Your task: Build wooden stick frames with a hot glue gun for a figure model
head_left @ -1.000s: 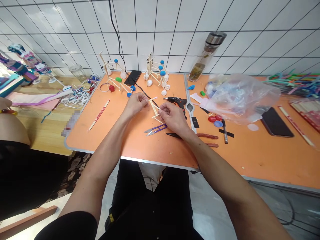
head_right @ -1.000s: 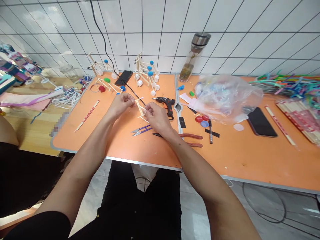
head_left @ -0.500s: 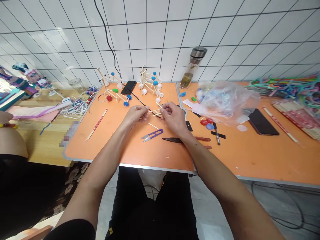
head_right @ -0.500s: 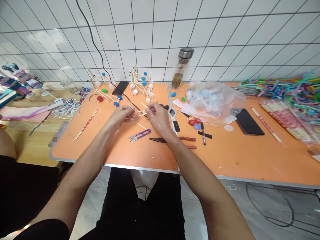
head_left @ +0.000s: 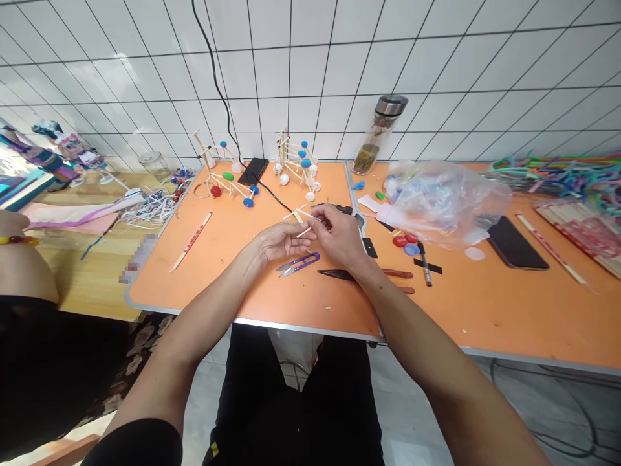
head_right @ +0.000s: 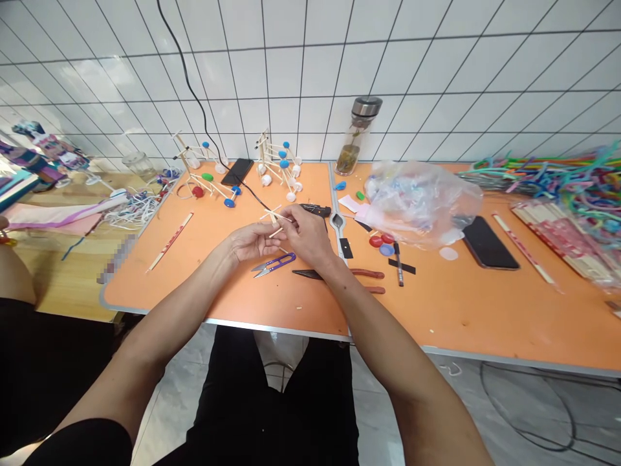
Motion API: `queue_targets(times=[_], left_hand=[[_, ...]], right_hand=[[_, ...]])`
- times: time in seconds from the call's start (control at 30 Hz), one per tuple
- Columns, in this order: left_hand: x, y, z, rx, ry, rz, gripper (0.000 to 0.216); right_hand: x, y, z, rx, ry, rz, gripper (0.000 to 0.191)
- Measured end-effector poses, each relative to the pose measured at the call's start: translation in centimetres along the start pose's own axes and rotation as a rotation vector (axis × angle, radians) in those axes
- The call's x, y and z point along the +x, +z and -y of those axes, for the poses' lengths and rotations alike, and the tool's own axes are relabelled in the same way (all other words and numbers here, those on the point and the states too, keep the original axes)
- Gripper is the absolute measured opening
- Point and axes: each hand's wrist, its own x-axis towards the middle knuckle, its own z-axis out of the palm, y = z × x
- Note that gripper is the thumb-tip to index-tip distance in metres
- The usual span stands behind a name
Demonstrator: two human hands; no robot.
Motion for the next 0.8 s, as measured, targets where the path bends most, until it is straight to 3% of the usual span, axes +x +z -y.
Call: queue_targets(times=[0.2, 0.4, 0.8], left_hand=[[-0.3, -0.3, -0.7, 0.01, 0.222, -0.105, 0.013], [-0.1, -1.0, -1.1, -0.049, 0.387, -0.138, 0.01], [-0.1, -0.7, -0.9, 0.004, 0.456, -0.138, 0.009]], right_hand=[[0.4, -0.8, 0.0, -0.026, 0.004, -0.165, 0.013], [0.3, -0.3, -0.3, -0.081, -0.033, -0.066, 0.012], [-0.5, 0.5, -0.5, -0.184, -0.078, 0.082, 0.017]])
